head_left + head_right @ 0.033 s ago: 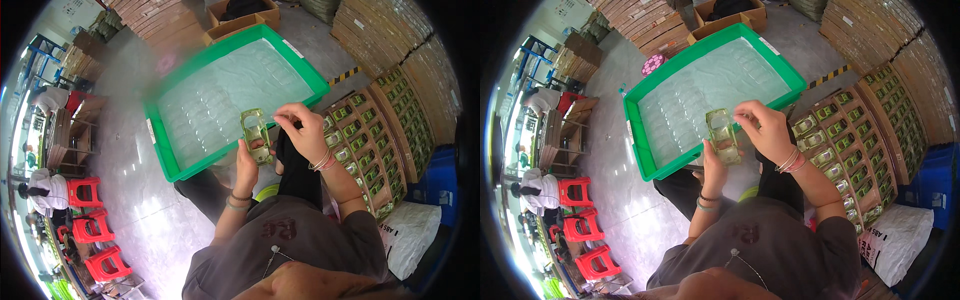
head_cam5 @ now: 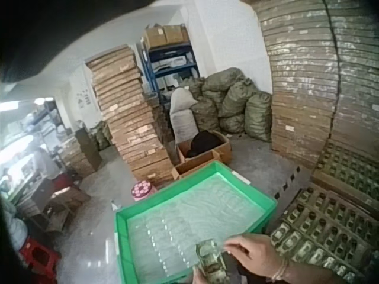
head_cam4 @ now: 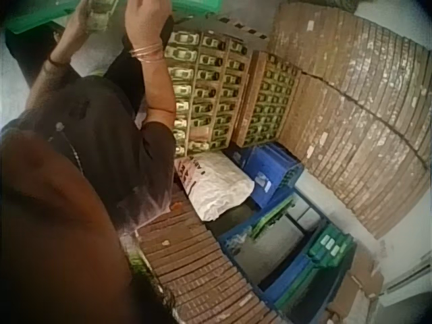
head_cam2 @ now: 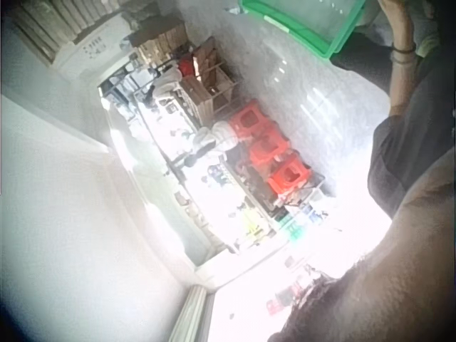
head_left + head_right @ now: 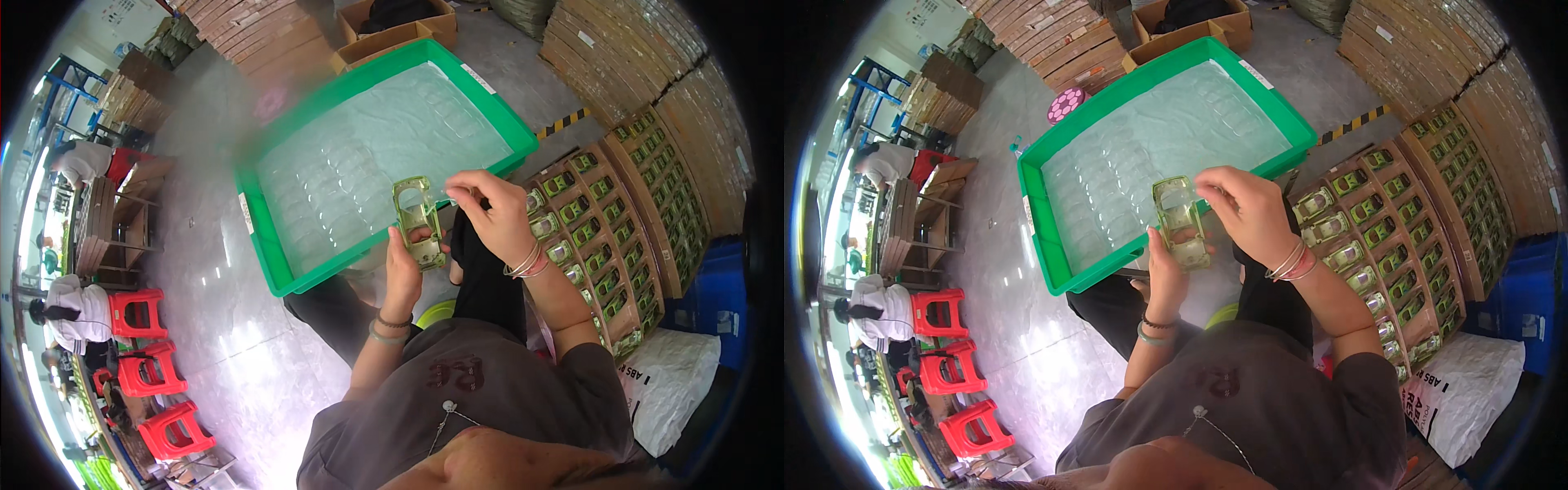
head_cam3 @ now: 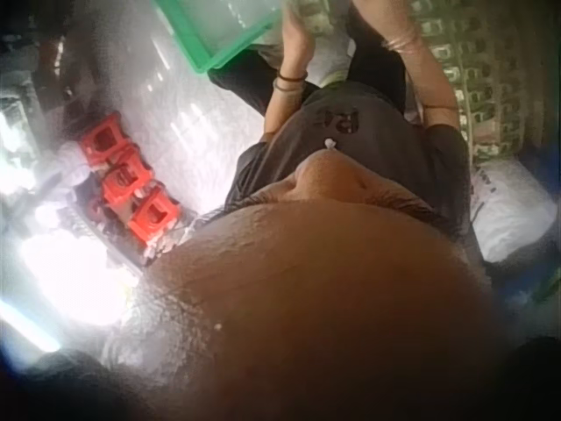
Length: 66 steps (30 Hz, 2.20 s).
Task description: The person repeatedly picks small green plastic parts from a green bin, snaps them into a larger green plastic frame, and places the assembled unit into a cardboard tray. The process is repeated for multiple units.
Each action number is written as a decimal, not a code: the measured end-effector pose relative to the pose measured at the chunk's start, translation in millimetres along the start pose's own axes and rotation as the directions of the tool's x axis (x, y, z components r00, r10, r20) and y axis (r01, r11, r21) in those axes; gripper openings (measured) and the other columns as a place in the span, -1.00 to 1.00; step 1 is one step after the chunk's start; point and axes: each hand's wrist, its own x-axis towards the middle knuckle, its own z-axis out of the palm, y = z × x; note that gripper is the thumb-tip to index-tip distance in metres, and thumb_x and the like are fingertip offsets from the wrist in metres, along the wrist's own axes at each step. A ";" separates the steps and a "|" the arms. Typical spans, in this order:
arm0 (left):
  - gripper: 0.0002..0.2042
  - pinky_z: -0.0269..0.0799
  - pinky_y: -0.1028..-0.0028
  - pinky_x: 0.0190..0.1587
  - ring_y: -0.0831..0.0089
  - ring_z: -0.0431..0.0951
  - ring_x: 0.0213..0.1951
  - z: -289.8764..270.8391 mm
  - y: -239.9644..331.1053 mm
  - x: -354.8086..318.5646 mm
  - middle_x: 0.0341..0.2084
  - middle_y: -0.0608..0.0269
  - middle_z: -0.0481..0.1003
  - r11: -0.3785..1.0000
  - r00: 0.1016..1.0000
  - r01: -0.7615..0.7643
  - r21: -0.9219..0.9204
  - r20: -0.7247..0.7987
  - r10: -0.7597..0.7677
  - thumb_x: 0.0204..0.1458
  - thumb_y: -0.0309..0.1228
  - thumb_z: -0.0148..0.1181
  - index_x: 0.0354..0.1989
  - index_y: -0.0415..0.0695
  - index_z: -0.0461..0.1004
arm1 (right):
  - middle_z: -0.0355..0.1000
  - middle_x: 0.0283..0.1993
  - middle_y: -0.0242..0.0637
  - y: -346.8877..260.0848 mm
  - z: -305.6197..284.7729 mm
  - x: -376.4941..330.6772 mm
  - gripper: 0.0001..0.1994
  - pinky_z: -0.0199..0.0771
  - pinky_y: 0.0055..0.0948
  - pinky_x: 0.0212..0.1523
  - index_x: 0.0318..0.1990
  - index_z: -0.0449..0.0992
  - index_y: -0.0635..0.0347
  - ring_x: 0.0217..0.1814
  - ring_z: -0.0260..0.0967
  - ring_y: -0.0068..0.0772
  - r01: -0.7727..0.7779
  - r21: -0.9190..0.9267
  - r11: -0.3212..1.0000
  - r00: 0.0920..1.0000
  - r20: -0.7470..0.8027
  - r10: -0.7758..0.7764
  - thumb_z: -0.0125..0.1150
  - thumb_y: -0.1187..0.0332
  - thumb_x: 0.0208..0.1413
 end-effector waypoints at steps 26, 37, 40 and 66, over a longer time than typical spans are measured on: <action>-0.45 0.54 0.41 -0.45 0.31 0.58 -0.43 1.0 -16.4 -1.5 -0.33 0.02 0.50 0.999 0.995 -0.032 -0.029 0.096 0.034 0.31 0.03 -0.50 -0.01 -0.22 0.28 | 0.33 0.00 -0.20 32.4 31.6 -2.4 -0.80 0.34 -0.26 0.04 -0.21 0.54 0.16 0.01 0.32 -0.15 0.361 -0.370 0.856 0.932 0.174 -0.317 0.18 0.49 -0.04; -0.73 0.40 0.49 -0.20 0.54 0.46 -0.27 12.7 -33.4 10.1 -0.27 0.21 0.48 0.957 0.975 -0.220 0.191 0.004 0.223 0.31 -0.36 -0.16 0.01 -0.30 0.36 | 0.19 0.18 -0.12 30.4 35.1 -41.5 -0.57 0.52 -0.32 -0.18 0.01 0.42 0.14 -0.11 0.46 -0.11 0.118 -0.281 0.952 0.972 0.230 -0.053 0.17 0.61 -0.11; -0.74 0.40 0.48 -0.26 0.55 0.45 -0.32 13.2 -45.9 17.1 -0.34 0.19 0.49 0.887 0.936 -0.333 0.319 -0.003 0.353 0.30 -0.37 -0.14 -0.05 -0.32 0.38 | 0.21 0.19 -0.11 37.2 38.8 -51.9 -0.56 0.52 -0.33 -0.17 0.04 0.39 0.15 -0.12 0.45 -0.14 0.139 -0.286 0.948 0.989 0.084 -0.120 0.16 0.61 -0.07; -0.79 0.29 0.50 -0.42 0.59 0.36 -0.46 53.8 -51.3 17.0 -0.51 0.26 0.44 0.873 0.947 -0.311 0.375 0.047 0.317 0.24 -0.45 -0.11 -0.21 -0.32 0.43 | 0.44 -0.23 -0.19 51.7 17.9 -72.5 -0.75 0.43 -0.24 -0.21 -0.11 0.49 0.21 -0.20 0.42 -0.14 -0.029 -0.459 0.888 0.956 -0.272 -0.109 0.20 0.50 0.00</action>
